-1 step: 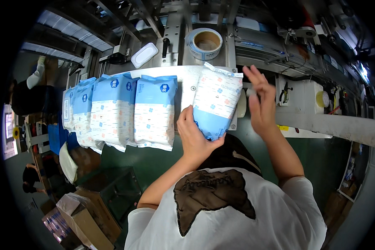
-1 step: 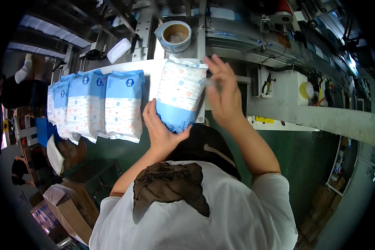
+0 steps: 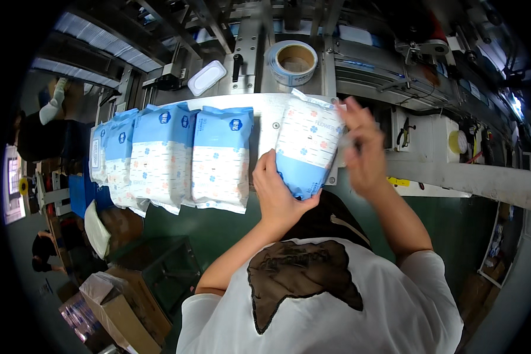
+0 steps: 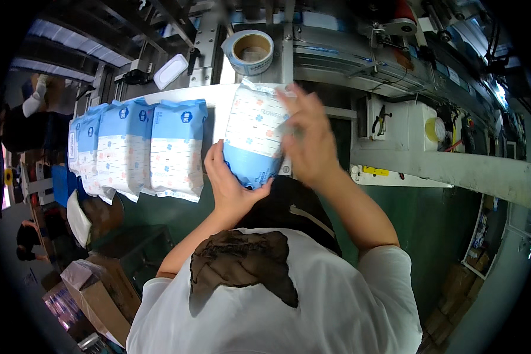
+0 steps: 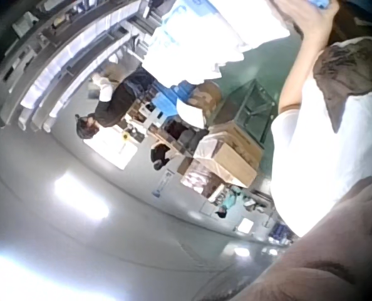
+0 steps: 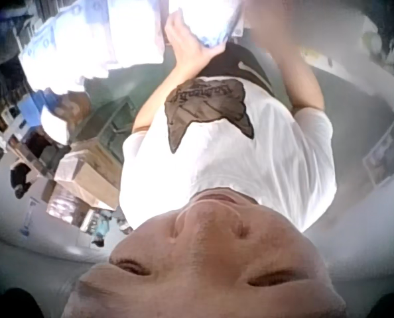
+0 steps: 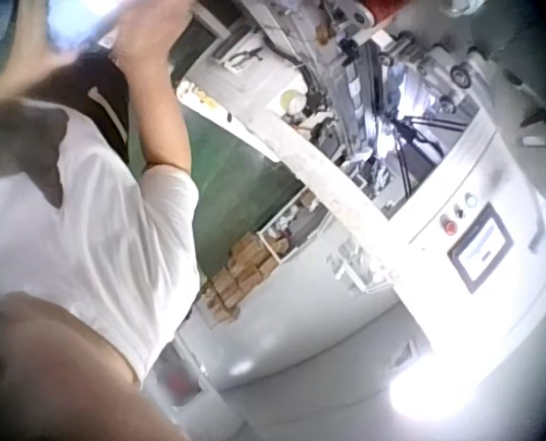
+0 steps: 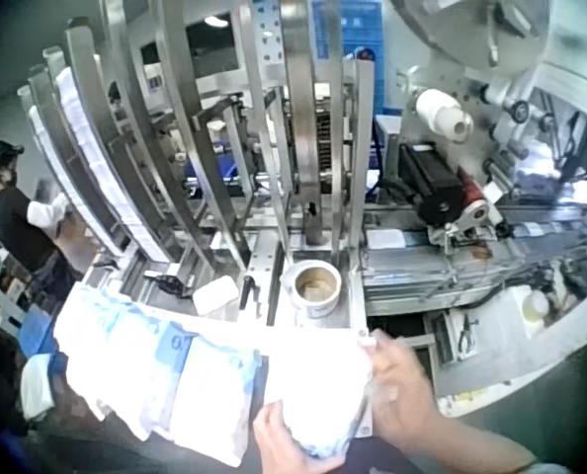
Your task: The person places stacks of plastic lids into a labeling machine and packs sealed packages of wet wipes into a cardboard box.
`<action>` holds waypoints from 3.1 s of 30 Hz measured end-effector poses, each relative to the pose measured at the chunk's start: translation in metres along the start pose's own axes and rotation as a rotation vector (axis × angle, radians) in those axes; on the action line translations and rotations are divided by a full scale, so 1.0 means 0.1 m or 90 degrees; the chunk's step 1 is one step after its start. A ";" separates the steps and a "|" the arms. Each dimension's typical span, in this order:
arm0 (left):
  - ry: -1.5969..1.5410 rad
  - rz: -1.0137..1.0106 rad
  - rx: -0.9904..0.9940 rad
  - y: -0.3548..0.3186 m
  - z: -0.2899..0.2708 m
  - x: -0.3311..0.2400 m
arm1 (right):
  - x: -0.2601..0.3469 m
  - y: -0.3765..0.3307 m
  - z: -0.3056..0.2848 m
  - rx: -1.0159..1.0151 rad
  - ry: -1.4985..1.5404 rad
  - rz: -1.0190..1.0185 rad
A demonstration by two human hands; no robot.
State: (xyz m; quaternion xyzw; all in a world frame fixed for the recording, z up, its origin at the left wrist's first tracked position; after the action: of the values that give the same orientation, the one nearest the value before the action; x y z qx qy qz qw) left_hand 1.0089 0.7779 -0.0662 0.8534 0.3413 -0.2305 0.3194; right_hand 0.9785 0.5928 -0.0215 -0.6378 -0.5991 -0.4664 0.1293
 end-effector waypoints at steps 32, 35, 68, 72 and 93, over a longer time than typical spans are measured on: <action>-0.723 -0.428 -0.354 -0.75 -0.55 0.53 | 0.45 1.11 1.52 0.410 0.055 0.257; -0.657 -0.249 -0.286 -0.87 -0.51 0.41 | 0.47 1.02 1.28 0.371 0.157 0.327; -0.918 -0.419 -0.035 0.88 -0.73 0.45 | 0.58 -0.42 0.23 0.299 0.583 0.244; -0.791 -0.487 -0.098 0.82 -0.61 0.88 | 0.58 -0.37 0.35 0.322 0.546 0.259; -0.107 -0.148 0.106 0.65 -0.92 0.48 | 0.14 -0.11 0.38 0.147 -0.004 0.022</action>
State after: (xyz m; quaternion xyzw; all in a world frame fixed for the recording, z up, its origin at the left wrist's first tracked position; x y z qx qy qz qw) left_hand 1.1039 0.8270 -0.0069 0.8095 0.3894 -0.3637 0.2464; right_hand 0.9828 0.6321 -0.0354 -0.6305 -0.6381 -0.3900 0.2078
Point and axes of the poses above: each hand's wrist, its own y-axis towards the middle knuckle, its own z-axis out of the palm, x = y × z, the point moved 5 cm from there along y, towards the middle knuckle, and after that the axes turned 8 degrees about z, right-handed, at the moved point
